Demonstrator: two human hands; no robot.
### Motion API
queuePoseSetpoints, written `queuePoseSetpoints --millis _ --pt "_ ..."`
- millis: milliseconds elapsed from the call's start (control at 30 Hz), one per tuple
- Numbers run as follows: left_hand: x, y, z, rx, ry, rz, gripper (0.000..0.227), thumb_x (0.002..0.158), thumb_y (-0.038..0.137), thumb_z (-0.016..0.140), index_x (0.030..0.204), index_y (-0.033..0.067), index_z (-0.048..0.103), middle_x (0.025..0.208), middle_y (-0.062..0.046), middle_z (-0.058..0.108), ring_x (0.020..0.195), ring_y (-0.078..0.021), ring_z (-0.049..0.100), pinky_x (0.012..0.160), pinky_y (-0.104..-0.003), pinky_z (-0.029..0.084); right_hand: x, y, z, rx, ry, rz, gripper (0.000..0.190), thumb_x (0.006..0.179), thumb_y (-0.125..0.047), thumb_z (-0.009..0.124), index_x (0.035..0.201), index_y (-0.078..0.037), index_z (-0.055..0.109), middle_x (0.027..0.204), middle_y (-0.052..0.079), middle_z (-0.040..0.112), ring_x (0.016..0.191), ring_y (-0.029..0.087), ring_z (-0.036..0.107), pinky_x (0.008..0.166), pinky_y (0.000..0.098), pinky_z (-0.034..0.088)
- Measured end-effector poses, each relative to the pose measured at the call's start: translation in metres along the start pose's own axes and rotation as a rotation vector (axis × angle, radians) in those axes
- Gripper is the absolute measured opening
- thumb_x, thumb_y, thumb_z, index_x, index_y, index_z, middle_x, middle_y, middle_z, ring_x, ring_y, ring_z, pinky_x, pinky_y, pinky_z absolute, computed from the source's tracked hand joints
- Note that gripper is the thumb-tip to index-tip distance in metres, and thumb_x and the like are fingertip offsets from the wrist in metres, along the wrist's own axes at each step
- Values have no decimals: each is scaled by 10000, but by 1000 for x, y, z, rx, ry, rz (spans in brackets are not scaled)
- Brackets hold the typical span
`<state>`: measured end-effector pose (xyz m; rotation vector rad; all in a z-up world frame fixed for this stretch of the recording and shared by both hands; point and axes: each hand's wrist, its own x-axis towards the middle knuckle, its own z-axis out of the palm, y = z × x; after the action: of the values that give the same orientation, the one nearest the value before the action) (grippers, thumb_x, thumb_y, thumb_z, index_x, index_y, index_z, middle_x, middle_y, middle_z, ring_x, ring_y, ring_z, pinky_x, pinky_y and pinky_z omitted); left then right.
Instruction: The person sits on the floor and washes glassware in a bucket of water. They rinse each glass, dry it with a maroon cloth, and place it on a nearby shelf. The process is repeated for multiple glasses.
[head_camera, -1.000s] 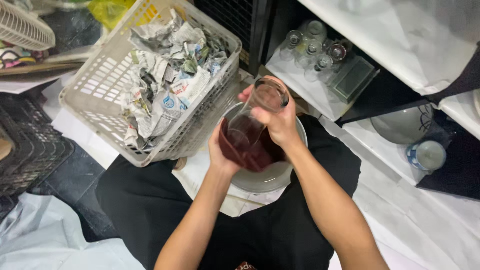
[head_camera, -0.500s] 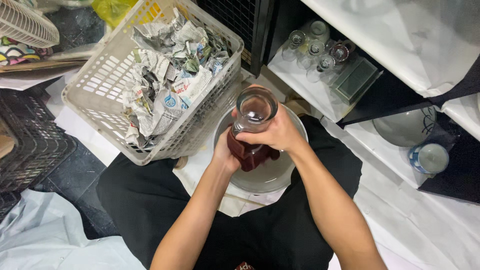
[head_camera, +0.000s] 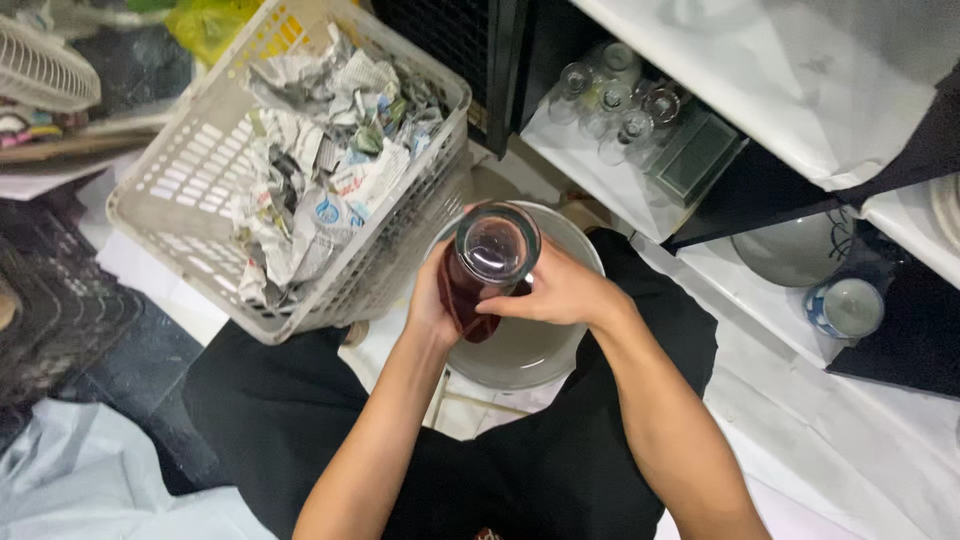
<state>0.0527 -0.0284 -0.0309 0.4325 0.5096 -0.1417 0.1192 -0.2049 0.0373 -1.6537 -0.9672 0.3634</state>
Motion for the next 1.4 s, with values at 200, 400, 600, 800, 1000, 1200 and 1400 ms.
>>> queuePoseSetpoints --millis 200,400,600,800,1000,1200,1400 --pt "-16 -19 22 301 330 496 278 1024 266 573 1201 69 657 1069 -57 705 929 -170 670 760 -309 551 0 6 11 132 251 79 994 721 -166 974 1520 -43 396 1431 118 543 1321 250 573 1127 381 467" --pt "-42 -24 32 1046 3 718 346 927 166 775 1134 -55 608 929 -133 666 770 -177 621 689 -286 509 7 25 -1 615 347 218 813 797 -9 866 1470 -57 413 1260 90 575 1147 188 626 965 358 574" --pt "-46 -4 19 1240 -152 598 606 744 107 966 1226 0 615 1096 -75 688 971 -145 672 851 -290 581 -3 32 7 721 372 216 788 799 50 828 1453 -58 400 1231 96 567 1115 207 641 954 392 584" --pt "-36 9 1 826 -322 287 882 692 76 912 1460 25 483 1382 -92 608 1246 -192 606 1079 -358 492 -8 33 7 812 283 97 843 824 66 818 1527 -47 368 1291 120 562 1201 257 627 1059 439 559" --pt "-35 11 12 157 -257 185 692 905 316 728 1494 77 454 1453 -92 566 1340 -254 549 1160 -422 423 7 20 29 721 359 -61 838 839 64 824 1527 -40 357 1429 135 539 1414 287 547 1256 476 430" --pt "-23 12 31 104 -78 248 558 1045 466 448 1451 86 488 1419 -93 585 1296 -232 560 1106 -397 439 13 1 29 173 524 -264 848 793 -29 918 1433 -83 364 1394 102 533 1390 251 547 1233 433 443" --pt "-28 20 13 263 5 416 404 1093 317 562 1374 28 538 1328 -94 617 1229 -219 591 1084 -404 461 5 9 21 255 450 -130 856 836 -67 891 1489 -57 338 1413 125 501 1395 268 536 1249 465 452"
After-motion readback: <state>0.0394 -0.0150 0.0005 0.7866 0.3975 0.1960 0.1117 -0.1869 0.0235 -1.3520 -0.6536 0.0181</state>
